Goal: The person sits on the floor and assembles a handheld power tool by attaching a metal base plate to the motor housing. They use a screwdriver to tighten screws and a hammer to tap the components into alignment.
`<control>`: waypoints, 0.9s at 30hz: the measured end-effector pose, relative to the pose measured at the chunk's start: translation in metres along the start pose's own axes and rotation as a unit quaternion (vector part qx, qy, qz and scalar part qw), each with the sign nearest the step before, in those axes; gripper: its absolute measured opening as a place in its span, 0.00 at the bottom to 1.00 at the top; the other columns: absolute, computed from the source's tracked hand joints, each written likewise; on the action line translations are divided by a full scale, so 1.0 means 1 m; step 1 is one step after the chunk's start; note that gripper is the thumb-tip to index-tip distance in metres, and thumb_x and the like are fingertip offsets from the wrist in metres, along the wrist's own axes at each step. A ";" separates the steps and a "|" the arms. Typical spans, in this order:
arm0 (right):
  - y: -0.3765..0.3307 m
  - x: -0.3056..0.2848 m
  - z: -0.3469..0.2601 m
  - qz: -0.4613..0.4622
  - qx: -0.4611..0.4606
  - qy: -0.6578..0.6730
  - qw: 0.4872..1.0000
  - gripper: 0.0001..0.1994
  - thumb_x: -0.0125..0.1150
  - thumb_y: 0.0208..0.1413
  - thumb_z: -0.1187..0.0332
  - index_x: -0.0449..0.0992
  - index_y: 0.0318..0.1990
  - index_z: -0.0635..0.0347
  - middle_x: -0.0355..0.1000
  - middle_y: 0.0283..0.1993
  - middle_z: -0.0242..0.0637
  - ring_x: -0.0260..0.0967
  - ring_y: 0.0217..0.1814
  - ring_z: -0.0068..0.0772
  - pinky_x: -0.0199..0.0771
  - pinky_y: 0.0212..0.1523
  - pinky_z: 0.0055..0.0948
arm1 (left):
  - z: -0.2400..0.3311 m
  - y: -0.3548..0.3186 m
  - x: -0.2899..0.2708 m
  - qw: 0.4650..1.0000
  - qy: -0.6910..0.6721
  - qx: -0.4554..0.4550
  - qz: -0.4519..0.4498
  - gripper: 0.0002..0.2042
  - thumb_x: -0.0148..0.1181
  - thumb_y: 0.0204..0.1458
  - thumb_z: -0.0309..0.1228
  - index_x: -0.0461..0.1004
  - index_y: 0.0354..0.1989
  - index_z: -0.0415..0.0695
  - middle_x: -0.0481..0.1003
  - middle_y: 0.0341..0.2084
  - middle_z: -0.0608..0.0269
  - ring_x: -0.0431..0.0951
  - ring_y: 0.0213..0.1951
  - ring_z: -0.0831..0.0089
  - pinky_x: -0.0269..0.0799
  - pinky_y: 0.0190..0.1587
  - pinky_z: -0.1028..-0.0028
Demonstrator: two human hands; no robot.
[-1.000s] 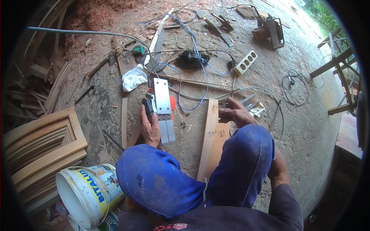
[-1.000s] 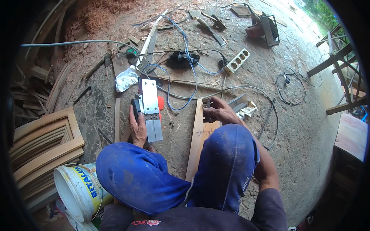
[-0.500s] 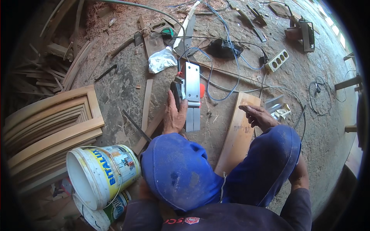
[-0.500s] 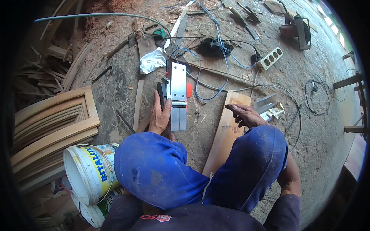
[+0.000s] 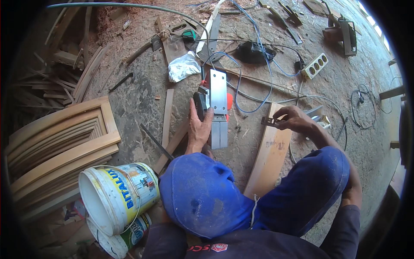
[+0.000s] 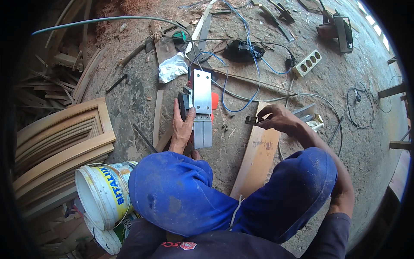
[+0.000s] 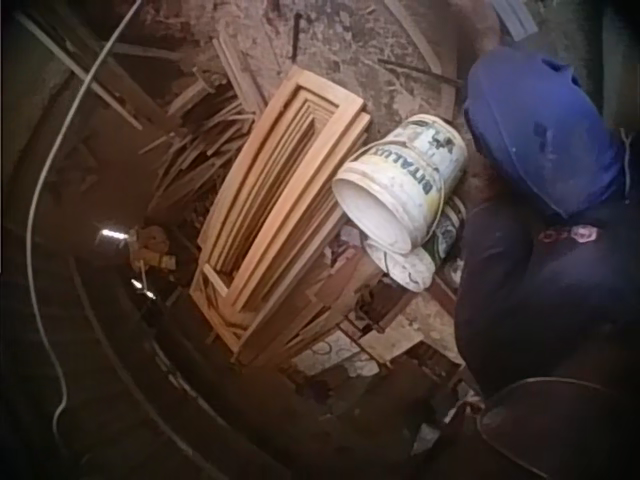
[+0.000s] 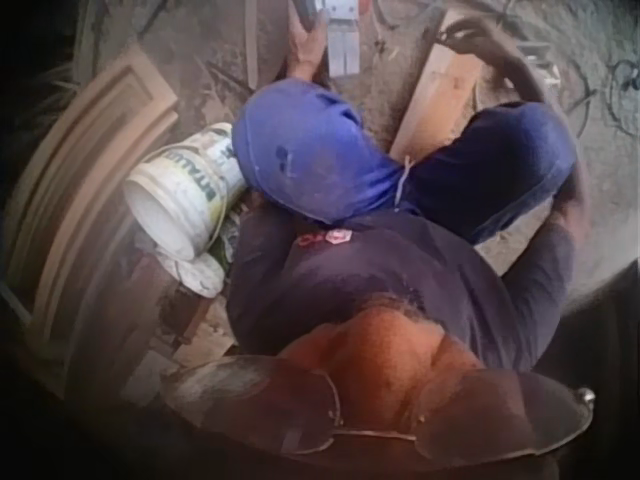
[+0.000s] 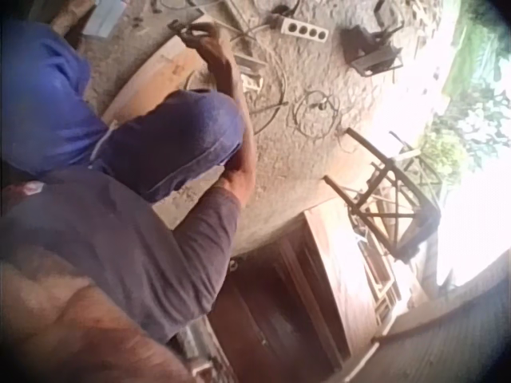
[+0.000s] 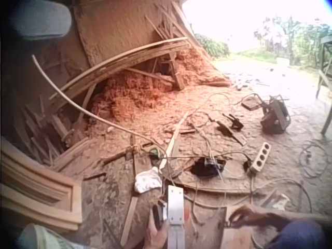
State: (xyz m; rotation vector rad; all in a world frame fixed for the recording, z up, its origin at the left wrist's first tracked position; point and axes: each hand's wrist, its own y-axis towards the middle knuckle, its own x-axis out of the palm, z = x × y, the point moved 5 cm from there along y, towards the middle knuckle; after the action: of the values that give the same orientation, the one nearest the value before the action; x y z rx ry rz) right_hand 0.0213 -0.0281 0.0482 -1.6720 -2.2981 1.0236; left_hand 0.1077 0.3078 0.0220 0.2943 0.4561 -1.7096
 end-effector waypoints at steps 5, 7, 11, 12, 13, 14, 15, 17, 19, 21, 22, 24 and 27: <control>0.019 -0.012 -0.041 -0.048 -0.045 -0.115 0.991 0.12 0.69 0.51 0.68 0.83 0.42 0.65 0.78 0.31 0.34 0.73 0.33 0.22 0.73 0.33 0.29 | -0.014 0.001 -0.015 0.993 -0.102 0.036 0.037 0.39 0.60 0.63 0.36 0.44 0.75 0.33 0.57 0.69 0.36 0.61 0.69 0.53 0.58 0.69 0.62; 0.023 -0.013 -0.054 -0.055 -0.086 -0.070 0.992 0.11 0.68 0.53 0.67 0.83 0.40 0.64 0.78 0.30 0.33 0.73 0.32 0.22 0.73 0.32 0.28 | -0.018 0.003 -0.017 0.989 -0.136 0.036 0.046 0.38 0.59 0.63 0.33 0.45 0.75 0.33 0.64 0.65 0.41 0.68 0.64 0.58 0.63 0.66 0.65; 0.033 -0.004 -0.087 -0.087 -0.054 -0.033 0.994 0.11 0.66 0.56 0.66 0.82 0.43 0.63 0.77 0.32 0.33 0.73 0.34 0.20 0.73 0.33 0.26 | -0.018 0.001 -0.030 0.950 -0.314 0.007 0.004 0.32 0.55 0.66 0.31 0.49 0.74 0.36 0.71 0.59 0.54 0.74 0.56 0.70 0.71 0.60 0.70; 0.037 0.001 -0.097 -0.100 -0.081 -0.043 0.991 0.11 0.65 0.57 0.67 0.81 0.45 0.63 0.78 0.33 0.33 0.73 0.34 0.21 0.74 0.33 0.27 | -0.019 0.002 -0.035 0.932 -0.363 0.000 -0.012 0.31 0.55 0.66 0.31 0.50 0.74 0.37 0.72 0.59 0.56 0.74 0.56 0.71 0.71 0.59 0.71; 0.038 0.005 -0.102 -0.110 -0.102 -0.053 0.987 0.12 0.64 0.58 0.67 0.80 0.47 0.63 0.78 0.34 0.34 0.73 0.34 0.22 0.74 0.34 0.29 | -0.021 0.001 -0.033 0.913 -0.408 -0.013 -0.026 0.31 0.55 0.67 0.31 0.51 0.74 0.39 0.72 0.59 0.57 0.74 0.55 0.73 0.73 0.58 0.71; 0.039 0.010 -0.105 -0.119 -0.123 -0.062 0.983 0.13 0.63 0.59 0.67 0.80 0.49 0.63 0.78 0.35 0.34 0.73 0.34 0.23 0.74 0.34 0.30 | -0.022 0.001 -0.032 0.891 -0.451 -0.025 -0.038 0.30 0.54 0.67 0.31 0.52 0.74 0.40 0.72 0.58 0.59 0.75 0.55 0.74 0.74 0.57 0.72; 0.041 0.018 -0.114 -0.105 -0.193 -0.135 0.966 0.18 0.56 0.60 0.71 0.74 0.58 0.61 0.78 0.36 0.39 0.74 0.34 0.30 0.75 0.37 0.33 | -0.020 -0.001 -0.033 0.887 -0.459 -0.032 -0.038 0.30 0.54 0.67 0.31 0.52 0.75 0.41 0.72 0.58 0.59 0.75 0.55 0.73 0.75 0.57 0.71; 0.043 0.031 -0.121 -0.126 -0.186 -0.192 0.955 0.23 0.55 0.60 0.73 0.68 0.65 0.55 0.74 0.31 0.40 0.73 0.32 0.32 0.75 0.38 0.36 | -0.016 -0.004 -0.036 0.878 -0.476 -0.047 -0.038 0.30 0.53 0.67 0.30 0.51 0.75 0.42 0.72 0.58 0.58 0.75 0.56 0.71 0.75 0.57 0.69; 0.043 0.048 -0.136 -0.154 -0.243 -0.256 0.923 0.30 0.51 0.59 0.75 0.61 0.71 0.48 0.73 0.31 0.43 0.74 0.34 0.41 0.74 0.36 0.43 | -0.008 -0.007 -0.041 0.881 -0.469 -0.056 -0.030 0.30 0.52 0.67 0.30 0.51 0.75 0.44 0.71 0.59 0.57 0.76 0.56 0.70 0.76 0.58 0.68; 0.048 0.068 -0.138 -0.143 -0.274 -0.379 0.872 0.33 0.51 0.60 0.75 0.57 0.74 0.45 0.73 0.31 0.44 0.75 0.36 0.45 0.75 0.36 0.45 | -0.011 -0.007 -0.044 0.871 -0.485 -0.069 -0.033 0.30 0.52 0.67 0.30 0.50 0.75 0.44 0.71 0.59 0.56 0.76 0.56 0.68 0.76 0.58 0.66; 0.050 0.078 -0.138 -0.148 -0.276 -0.409 0.857 0.35 0.50 0.60 0.74 0.53 0.76 0.42 0.72 0.32 0.44 0.75 0.38 0.48 0.75 0.36 0.46 | -0.014 -0.008 -0.047 0.859 -0.503 -0.079 -0.041 0.30 0.52 0.67 0.31 0.50 0.75 0.45 0.70 0.60 0.56 0.75 0.57 0.67 0.76 0.58 0.65; 0.052 0.091 -0.141 -0.150 -0.274 -0.420 0.852 0.41 0.53 0.54 0.75 0.49 0.77 0.37 0.73 0.35 0.44 0.75 0.40 0.49 0.75 0.37 0.46 | -0.018 -0.007 -0.051 0.841 -0.531 -0.090 -0.050 0.30 0.52 0.66 0.32 0.51 0.75 0.45 0.69 0.61 0.54 0.75 0.58 0.63 0.75 0.60 0.62; 0.057 0.108 -0.147 -0.159 -0.256 -0.454 0.839 0.46 0.55 0.51 0.76 0.44 0.78 0.37 0.72 0.33 0.43 0.75 0.39 0.48 0.74 0.33 0.47 | -0.019 -0.007 -0.057 0.824 -0.556 -0.096 -0.052 0.30 0.52 0.65 0.33 0.52 0.74 0.45 0.68 0.63 0.53 0.73 0.61 0.58 0.73 0.62 0.57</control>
State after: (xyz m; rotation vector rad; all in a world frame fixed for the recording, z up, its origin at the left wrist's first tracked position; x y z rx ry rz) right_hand 0.0938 0.1419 0.0965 -0.8671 -3.5617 1.4008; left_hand 0.1103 0.3671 0.0312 -0.8783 -0.2452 -1.6196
